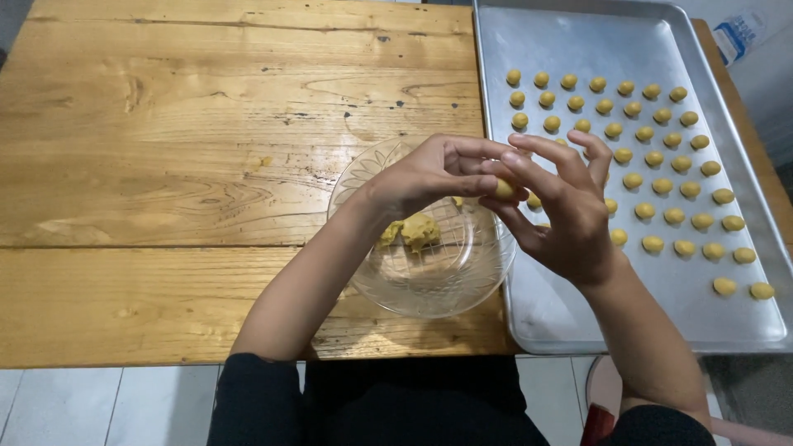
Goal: Rolling small pieces of dough into uniform balls and arranging them on a baking tray.
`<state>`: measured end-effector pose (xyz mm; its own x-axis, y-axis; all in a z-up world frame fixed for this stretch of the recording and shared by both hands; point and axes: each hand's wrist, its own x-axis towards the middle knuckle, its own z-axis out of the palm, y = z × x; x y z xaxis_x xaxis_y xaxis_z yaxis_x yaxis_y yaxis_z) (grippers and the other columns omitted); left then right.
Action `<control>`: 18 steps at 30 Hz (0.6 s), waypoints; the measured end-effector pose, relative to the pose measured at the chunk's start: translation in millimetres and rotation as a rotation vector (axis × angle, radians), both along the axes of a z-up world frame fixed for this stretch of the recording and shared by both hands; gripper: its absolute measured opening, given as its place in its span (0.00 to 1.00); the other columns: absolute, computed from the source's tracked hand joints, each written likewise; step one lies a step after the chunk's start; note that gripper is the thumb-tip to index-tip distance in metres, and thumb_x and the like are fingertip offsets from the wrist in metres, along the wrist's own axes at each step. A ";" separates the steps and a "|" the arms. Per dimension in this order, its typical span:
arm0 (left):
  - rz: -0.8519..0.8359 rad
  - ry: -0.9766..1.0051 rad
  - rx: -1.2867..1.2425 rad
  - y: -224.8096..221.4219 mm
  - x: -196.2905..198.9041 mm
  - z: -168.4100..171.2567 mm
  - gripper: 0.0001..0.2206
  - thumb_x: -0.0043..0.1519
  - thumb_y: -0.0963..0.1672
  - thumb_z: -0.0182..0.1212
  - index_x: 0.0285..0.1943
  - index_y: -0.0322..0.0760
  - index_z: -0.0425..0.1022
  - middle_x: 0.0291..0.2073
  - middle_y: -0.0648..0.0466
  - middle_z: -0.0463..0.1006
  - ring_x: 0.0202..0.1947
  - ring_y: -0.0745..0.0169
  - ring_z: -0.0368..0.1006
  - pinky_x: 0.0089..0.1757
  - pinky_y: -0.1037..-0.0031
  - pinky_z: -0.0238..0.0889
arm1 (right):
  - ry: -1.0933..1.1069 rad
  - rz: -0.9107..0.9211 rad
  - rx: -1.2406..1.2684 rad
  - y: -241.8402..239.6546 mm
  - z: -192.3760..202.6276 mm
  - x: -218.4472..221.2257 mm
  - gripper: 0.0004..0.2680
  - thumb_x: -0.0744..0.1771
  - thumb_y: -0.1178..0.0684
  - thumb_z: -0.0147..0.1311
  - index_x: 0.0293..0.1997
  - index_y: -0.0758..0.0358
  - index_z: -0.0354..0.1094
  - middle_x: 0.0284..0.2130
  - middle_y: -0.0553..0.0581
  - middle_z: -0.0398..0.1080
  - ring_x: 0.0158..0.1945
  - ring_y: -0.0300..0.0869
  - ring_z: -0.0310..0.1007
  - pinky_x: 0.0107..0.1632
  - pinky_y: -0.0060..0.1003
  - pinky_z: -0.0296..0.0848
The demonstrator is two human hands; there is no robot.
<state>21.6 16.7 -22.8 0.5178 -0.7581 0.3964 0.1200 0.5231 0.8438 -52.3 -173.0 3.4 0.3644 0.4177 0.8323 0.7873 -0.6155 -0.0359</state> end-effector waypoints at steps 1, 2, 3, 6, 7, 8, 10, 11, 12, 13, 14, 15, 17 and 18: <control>0.016 -0.002 0.000 -0.1 0.0 -1.0 0.25 0.63 0.48 0.71 0.65 0.32 0.73 0.47 0.46 0.83 0.49 0.63 0.80 0.49 0.72 0.76 | -0.010 0.002 -0.006 0.5 -0.5 -0.6 0.21 0.62 0.61 0.73 0.61 0.69 0.69 0.50 0.68 0.75 0.57 0.60 0.75 0.65 0.64 0.56; 0.032 -0.005 0.000 -0.5 0.4 -1.6 0.24 0.62 0.46 0.72 0.64 0.32 0.73 0.46 0.46 0.84 0.48 0.64 0.81 0.48 0.72 0.76 | -0.021 0.003 -0.013 0.7 -0.6 -1.0 0.21 0.62 0.61 0.73 0.60 0.69 0.69 0.49 0.68 0.75 0.57 0.60 0.76 0.64 0.64 0.56; 0.029 -0.004 0.000 -0.2 -1.1 -0.9 0.24 0.62 0.46 0.72 0.64 0.32 0.73 0.46 0.46 0.84 0.48 0.64 0.81 0.48 0.72 0.76 | -0.020 0.001 -0.012 0.9 -0.1 -1.6 0.21 0.62 0.61 0.73 0.60 0.69 0.69 0.49 0.68 0.75 0.57 0.60 0.76 0.64 0.64 0.56; 0.023 -0.016 0.006 0.6 -1.7 3.2 0.25 0.62 0.47 0.72 0.66 0.35 0.72 0.44 0.47 0.84 0.49 0.62 0.80 0.50 0.69 0.75 | -0.056 0.029 -0.019 -0.7 2.7 -0.1 0.20 0.62 0.63 0.73 0.58 0.70 0.71 0.45 0.65 0.78 0.55 0.62 0.77 0.64 0.65 0.55; 0.014 -0.004 0.010 1.0 -1.5 3.9 0.28 0.61 0.50 0.73 0.67 0.35 0.71 0.45 0.47 0.84 0.49 0.61 0.80 0.51 0.68 0.75 | -0.057 0.035 -0.008 -2.3 2.0 0.2 0.20 0.62 0.63 0.73 0.58 0.69 0.71 0.46 0.65 0.78 0.56 0.61 0.76 0.64 0.66 0.55; 0.004 0.010 0.014 1.0 -1.8 4.5 0.32 0.59 0.52 0.74 0.69 0.35 0.70 0.47 0.47 0.84 0.49 0.61 0.80 0.51 0.67 0.75 | -0.054 0.040 0.004 -4.3 1.3 0.1 0.20 0.62 0.63 0.73 0.58 0.68 0.71 0.46 0.65 0.78 0.57 0.61 0.76 0.65 0.66 0.54; 0.017 0.010 0.034 2.0 -7.8 11.6 0.30 0.59 0.50 0.74 0.67 0.34 0.71 0.45 0.47 0.84 0.48 0.61 0.81 0.50 0.69 0.75 | -0.053 0.028 -0.010 -6.9 -1.0 -0.8 0.21 0.62 0.63 0.73 0.59 0.67 0.70 0.47 0.64 0.78 0.58 0.61 0.75 0.65 0.66 0.54; 0.032 0.010 0.057 2.7 -11.2 14.6 0.27 0.59 0.48 0.74 0.66 0.33 0.72 0.44 0.47 0.84 0.48 0.61 0.81 0.50 0.70 0.75 | -0.052 0.017 -0.022 -8.0 -2.7 -1.6 0.21 0.62 0.62 0.74 0.60 0.66 0.70 0.47 0.64 0.78 0.59 0.61 0.75 0.65 0.65 0.54; 0.030 0.013 0.056 2.2 -9.0 15.8 0.27 0.59 0.48 0.74 0.66 0.33 0.72 0.44 0.47 0.84 0.48 0.61 0.81 0.50 0.70 0.75 | -0.049 0.015 -0.022 -11.3 -1.0 -5.6 0.21 0.62 0.62 0.74 0.60 0.66 0.70 0.47 0.64 0.78 0.59 0.61 0.75 0.65 0.65 0.54; 0.048 0.032 0.184 1.5 -6.7 17.0 0.29 0.55 0.48 0.74 0.65 0.35 0.71 0.42 0.49 0.85 0.47 0.60 0.82 0.52 0.66 0.75 | 0.073 -0.036 -0.108 -14.8 0.8 -9.5 0.26 0.64 0.50 0.70 0.67 0.64 0.59 0.60 0.67 0.66 0.68 0.60 0.63 0.69 0.62 0.52; 0.064 0.052 0.314 0.5 -4.6 18.2 0.31 0.51 0.48 0.74 0.65 0.38 0.71 0.41 0.51 0.86 0.46 0.59 0.83 0.54 0.61 0.75 | 0.197 -0.089 -0.191 -18.3 2.1 -14.1 0.32 0.67 0.37 0.65 0.74 0.62 0.49 0.73 0.69 0.55 0.78 0.59 0.51 0.73 0.59 0.49; 0.059 0.054 0.316 0.3 -6.6 20.1 0.31 0.51 0.48 0.74 0.65 0.38 0.71 0.41 0.51 0.86 0.46 0.59 0.83 0.54 0.61 0.75 | 0.200 -0.093 -0.189 -18.8 8.2 -15.4 0.32 0.67 0.37 0.65 0.74 0.62 0.49 0.73 0.69 0.55 0.78 0.59 0.51 0.73 0.59 0.49; 0.062 0.046 0.317 -1.4 -10.6 24.0 0.32 0.50 0.46 0.76 0.64 0.36 0.71 0.39 0.50 0.85 0.46 0.56 0.83 0.52 0.64 0.77 | 0.446 0.081 -0.121 -20.4 19.8 -19.7 0.26 0.69 0.41 0.54 0.73 0.62 0.50 0.74 0.71 0.48 0.80 0.65 0.46 0.80 0.65 0.49; 0.051 0.048 0.320 -2.2 -12.4 23.4 0.32 0.50 0.46 0.76 0.64 0.36 0.71 0.39 0.50 0.85 0.46 0.56 0.83 0.52 0.64 0.77 | 0.450 0.071 -0.115 -20.8 22.5 -21.6 0.26 0.69 0.41 0.54 0.73 0.62 0.50 0.74 0.71 0.48 0.80 0.65 0.46 0.80 0.65 0.49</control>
